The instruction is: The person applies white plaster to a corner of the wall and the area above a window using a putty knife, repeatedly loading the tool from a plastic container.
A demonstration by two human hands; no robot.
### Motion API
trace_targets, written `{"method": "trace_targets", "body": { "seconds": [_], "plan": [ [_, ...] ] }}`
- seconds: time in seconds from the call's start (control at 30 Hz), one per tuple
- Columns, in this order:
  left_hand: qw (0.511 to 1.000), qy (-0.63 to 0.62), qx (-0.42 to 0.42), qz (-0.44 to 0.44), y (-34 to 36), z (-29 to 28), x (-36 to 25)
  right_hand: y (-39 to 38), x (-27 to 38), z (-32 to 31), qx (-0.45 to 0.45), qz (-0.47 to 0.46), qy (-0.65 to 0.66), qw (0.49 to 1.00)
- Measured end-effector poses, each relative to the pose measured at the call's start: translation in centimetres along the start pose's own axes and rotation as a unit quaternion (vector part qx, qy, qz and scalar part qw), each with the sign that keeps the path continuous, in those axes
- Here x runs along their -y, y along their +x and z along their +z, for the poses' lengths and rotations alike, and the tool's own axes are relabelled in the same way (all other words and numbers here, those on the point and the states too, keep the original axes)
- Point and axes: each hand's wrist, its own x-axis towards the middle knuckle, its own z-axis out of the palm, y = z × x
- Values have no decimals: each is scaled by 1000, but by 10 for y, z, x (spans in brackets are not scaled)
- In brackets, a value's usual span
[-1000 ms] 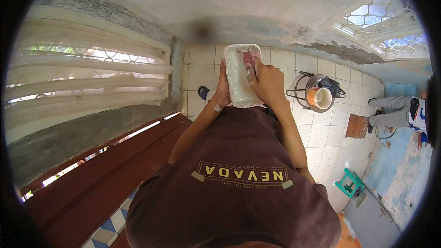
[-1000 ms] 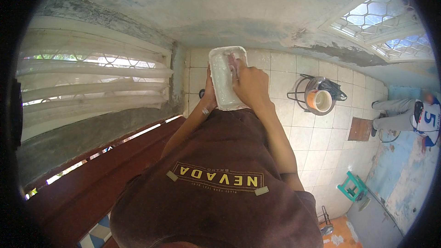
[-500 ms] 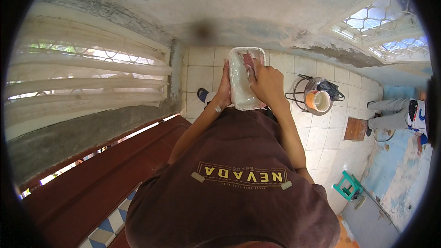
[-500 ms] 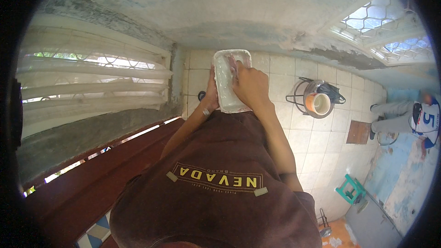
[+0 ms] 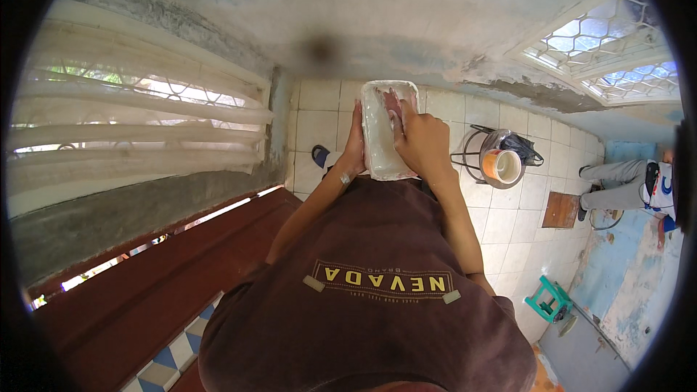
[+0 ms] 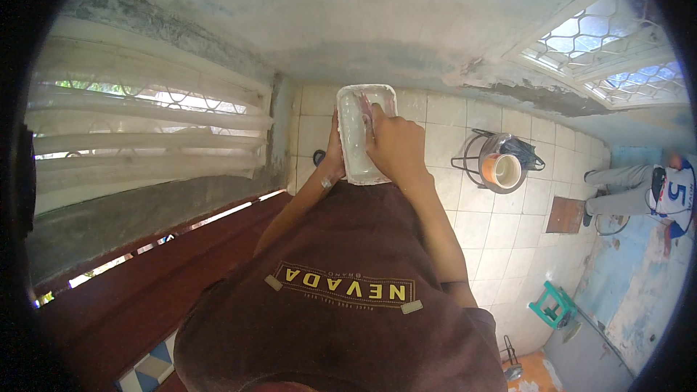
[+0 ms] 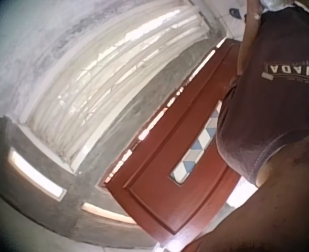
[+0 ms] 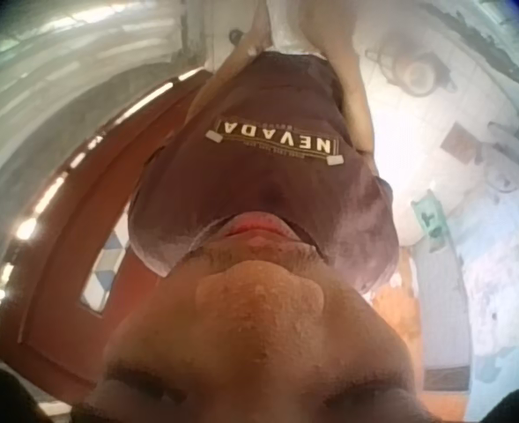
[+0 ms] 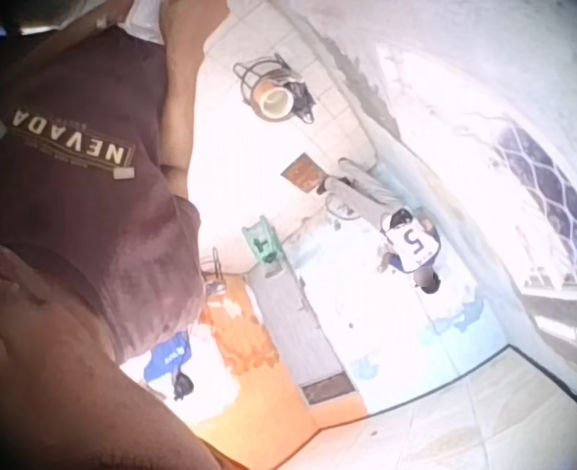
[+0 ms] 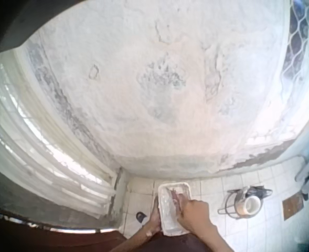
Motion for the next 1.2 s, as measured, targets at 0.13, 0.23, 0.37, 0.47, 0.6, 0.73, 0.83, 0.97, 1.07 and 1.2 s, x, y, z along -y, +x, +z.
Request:
{"method": "trace_targets", "body": {
  "seconds": [0.13,0.23,0.37,0.47,0.6,0.73,0.83,0.97,1.07,1.2],
  "plan": [
    [1000,-4,16,-9,2,-3,2,4,-5,9,4,-14,-25,1000],
    [1000,15,-24,13,1,0,4,1,0,-5,12,-4,-22,1000],
    [1000,-5,14,-2,1,-4,1,3,-6,6,0,-13,-24,1000],
    [999,-14,28,-7,1,-6,4,4,-8,10,10,-14,-28,999],
    [1000,3,5,4,-4,-1,1,-2,-1,3,0,5,-11,1000],
    [999,-12,39,-9,-9,3,0,0,-6,14,-19,-24,-22,999],
    [999,26,-18,37,-10,4,3,-4,1,9,-11,-17,-13,1000],
    [999,27,-13,24,-11,6,1,-4,-4,22,-36,-33,-14,999],
    [999,8,-12,28,-9,2,2,-7,-2,15,-23,-24,-15,999],
    [999,20,-6,31,-11,4,2,-5,-4,13,-12,-12,-23,1000]
  ]
}}
